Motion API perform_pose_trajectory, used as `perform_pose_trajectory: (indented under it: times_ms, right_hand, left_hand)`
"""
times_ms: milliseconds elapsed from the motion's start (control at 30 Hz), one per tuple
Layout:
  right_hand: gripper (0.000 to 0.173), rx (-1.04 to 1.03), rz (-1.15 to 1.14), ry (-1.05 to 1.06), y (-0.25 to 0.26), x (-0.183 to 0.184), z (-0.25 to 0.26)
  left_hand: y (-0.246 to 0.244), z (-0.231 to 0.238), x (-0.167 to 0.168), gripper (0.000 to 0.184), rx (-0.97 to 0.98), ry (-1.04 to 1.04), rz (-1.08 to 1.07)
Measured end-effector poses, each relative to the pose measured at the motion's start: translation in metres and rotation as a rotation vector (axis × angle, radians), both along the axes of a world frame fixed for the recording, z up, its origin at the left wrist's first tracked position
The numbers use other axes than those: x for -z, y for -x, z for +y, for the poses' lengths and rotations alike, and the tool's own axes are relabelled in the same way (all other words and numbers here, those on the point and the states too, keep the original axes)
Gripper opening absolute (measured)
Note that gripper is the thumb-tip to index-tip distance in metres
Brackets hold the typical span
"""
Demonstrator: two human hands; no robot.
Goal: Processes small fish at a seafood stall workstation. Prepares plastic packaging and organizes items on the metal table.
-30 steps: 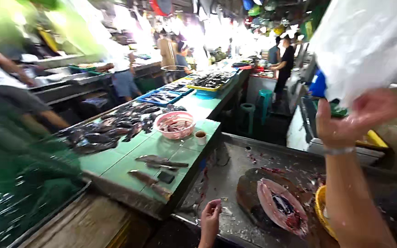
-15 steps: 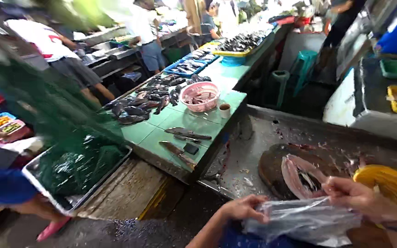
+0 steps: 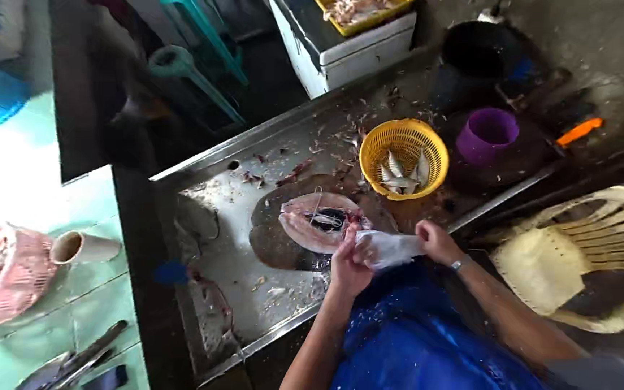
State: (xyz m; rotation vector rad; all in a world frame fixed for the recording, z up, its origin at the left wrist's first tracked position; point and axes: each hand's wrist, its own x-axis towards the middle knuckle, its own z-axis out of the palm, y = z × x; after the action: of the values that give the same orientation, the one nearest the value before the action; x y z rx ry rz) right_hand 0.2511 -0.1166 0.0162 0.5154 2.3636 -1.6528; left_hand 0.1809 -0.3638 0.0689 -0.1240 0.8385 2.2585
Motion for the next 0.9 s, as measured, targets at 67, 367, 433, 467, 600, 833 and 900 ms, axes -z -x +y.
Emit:
perform_pose_trajectory:
  times_ms: [67, 367, 433, 467, 600, 833, 900]
  right_hand:
    - [0.04, 0.261, -0.054, 0.393, -0.018, 0.004, 0.049]
    - [0.051, 0.852, -0.276, 1.047, 0.095, 0.078, 0.097]
    - [0.042, 0.754, -0.391, 0.916, 0.133, 0.1, 0.085]
    - [0.033, 0.736, -0.405, 0.838, 0.146, 0.11, 0.085]
    - [0.036, 0.539, -0.345, 0.565, 0.157, 0.116, 0.13]
    - [0.058, 0.314, -0.077, 0.272, 0.192, 0.087, 0.207]
    - [0.049, 0.289, 0.002, 0.302, 0.21, 0.078, 0.217]
  left_hand:
    - [0.013, 0.034, 0.029, 0.017, 0.251, 0.325, 0.349]
    - [0.116, 0.134, 0.083, 0.044, 0.646, 1.065, 0.114]
    - [0.164, 0.142, 0.101, 0.032, 0.19, 1.058, -0.035]
    - [0.181, 0.147, 0.106, 0.035, 0.032, 1.082, -0.094]
    - [0.18, 0.175, 0.12, 0.035, -0.077, 1.095, -0.204]
    - [0.199, 0.232, 0.116, 0.02, 0.124, 0.83, -0.239]
    - [0.217, 0.236, 0.104, 0.02, 0.213, 0.836, -0.129]
